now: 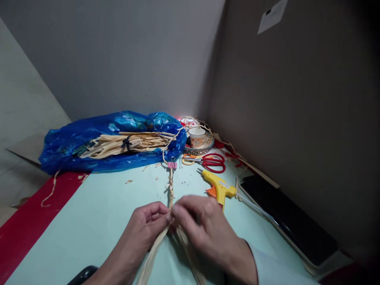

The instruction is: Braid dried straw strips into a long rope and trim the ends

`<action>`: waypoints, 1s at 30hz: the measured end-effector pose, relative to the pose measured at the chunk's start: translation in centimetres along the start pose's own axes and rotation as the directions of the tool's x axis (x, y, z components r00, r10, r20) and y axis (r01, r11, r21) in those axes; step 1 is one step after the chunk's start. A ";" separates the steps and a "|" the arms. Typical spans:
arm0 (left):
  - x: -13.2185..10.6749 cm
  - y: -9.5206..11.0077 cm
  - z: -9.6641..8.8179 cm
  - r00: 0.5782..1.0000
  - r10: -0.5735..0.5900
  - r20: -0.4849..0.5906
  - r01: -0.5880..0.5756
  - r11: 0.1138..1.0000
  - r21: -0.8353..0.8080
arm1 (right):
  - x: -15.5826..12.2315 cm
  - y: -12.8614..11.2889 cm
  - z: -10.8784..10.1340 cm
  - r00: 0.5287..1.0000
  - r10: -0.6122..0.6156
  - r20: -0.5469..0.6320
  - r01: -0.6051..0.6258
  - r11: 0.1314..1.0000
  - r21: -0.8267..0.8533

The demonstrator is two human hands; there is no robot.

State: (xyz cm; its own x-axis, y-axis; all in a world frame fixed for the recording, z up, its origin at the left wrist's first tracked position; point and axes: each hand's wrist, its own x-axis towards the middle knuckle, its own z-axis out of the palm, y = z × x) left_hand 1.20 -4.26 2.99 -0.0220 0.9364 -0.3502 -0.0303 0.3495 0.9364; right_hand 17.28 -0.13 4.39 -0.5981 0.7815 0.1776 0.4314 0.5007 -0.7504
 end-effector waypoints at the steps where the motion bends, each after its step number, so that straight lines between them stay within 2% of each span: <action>1: 0.0 0.0 0.0 1.000 0.001 0.001 -0.001 1.000 0.000 | 0.3 0.3 -0.1 0.996 0.069 -0.051 -0.067 0.997 0.044; 2: 0.0 0.1 0.0 1.000 0.003 0.006 -0.003 1.000 0.003 | 0.5 0.5 -0.1 0.992 0.114 -0.046 -0.110 0.989 0.098; 3: 0.1 0.1 -0.1 1.000 0.013 0.019 -0.013 1.000 0.002 | 0.6 0.7 0.0 0.991 0.134 0.014 -0.135 0.976 0.169; 5: 0.1 0.1 -0.1 0.997 0.039 0.065 -0.038 0.999 -0.022 | 0.8 1.1 0.2 0.976 0.123 0.182 -0.176 0.931 0.319; 7: 0.1 0.1 -0.1 0.993 0.063 0.102 -0.061 0.998 -0.023 | 0.8 1.3 0.5 0.959 0.117 0.259 -0.210 0.906 0.368; 12: -0.2 -0.2 0.1 0.994 0.088 0.067 -0.097 0.984 0.151 | 0.9 1.6 0.8 0.969 0.148 0.196 -0.194 0.952 0.237; 17: -0.6 -0.2 0.2 0.992 0.121 -0.023 -0.108 0.944 0.311 | 1.0 1.7 0.9 0.960 0.190 0.203 -0.252 0.905 0.344; 21: -1.5 0.2 0.6 0.975 0.219 -0.038 -0.172 0.853 0.493 | 0.8 1.4 1.1 0.958 0.242 0.153 -0.281 0.899 0.335; 23: -2.0 0.0 1.0 0.940 0.337 -0.058 -0.243 0.777 0.580 | 0.8 1.3 1.2 0.959 0.248 0.134 -0.279 0.902 0.329; 25: -2.4 -0.6 1.4 0.877 0.479 -0.044 -0.334 0.672 0.661 | 0.7 1.2 1.2 0.961 0.242 0.136 -0.275 0.893 0.355; 27: -2.5 -1.5 1.5 0.799 0.601 0.023 -0.419 0.529 0.738 | 0.7 1.3 1.2 0.959 0.241 0.151 -0.282 0.874 0.396; 30: -2.2 -3.0 1.1 0.670 0.717 0.193 -0.512 0.257 0.820 | 0.6 1.5 1.3 0.951 0.235 0.199 -0.301 0.847 0.438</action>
State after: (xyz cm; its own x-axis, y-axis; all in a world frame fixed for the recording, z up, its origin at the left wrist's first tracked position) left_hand 2.49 -7.36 0.96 0.1567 0.8839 0.4406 0.8226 -0.3637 0.4371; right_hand 16.67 0.61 2.51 -0.6020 0.7871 -0.1342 0.2496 0.0258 -0.9680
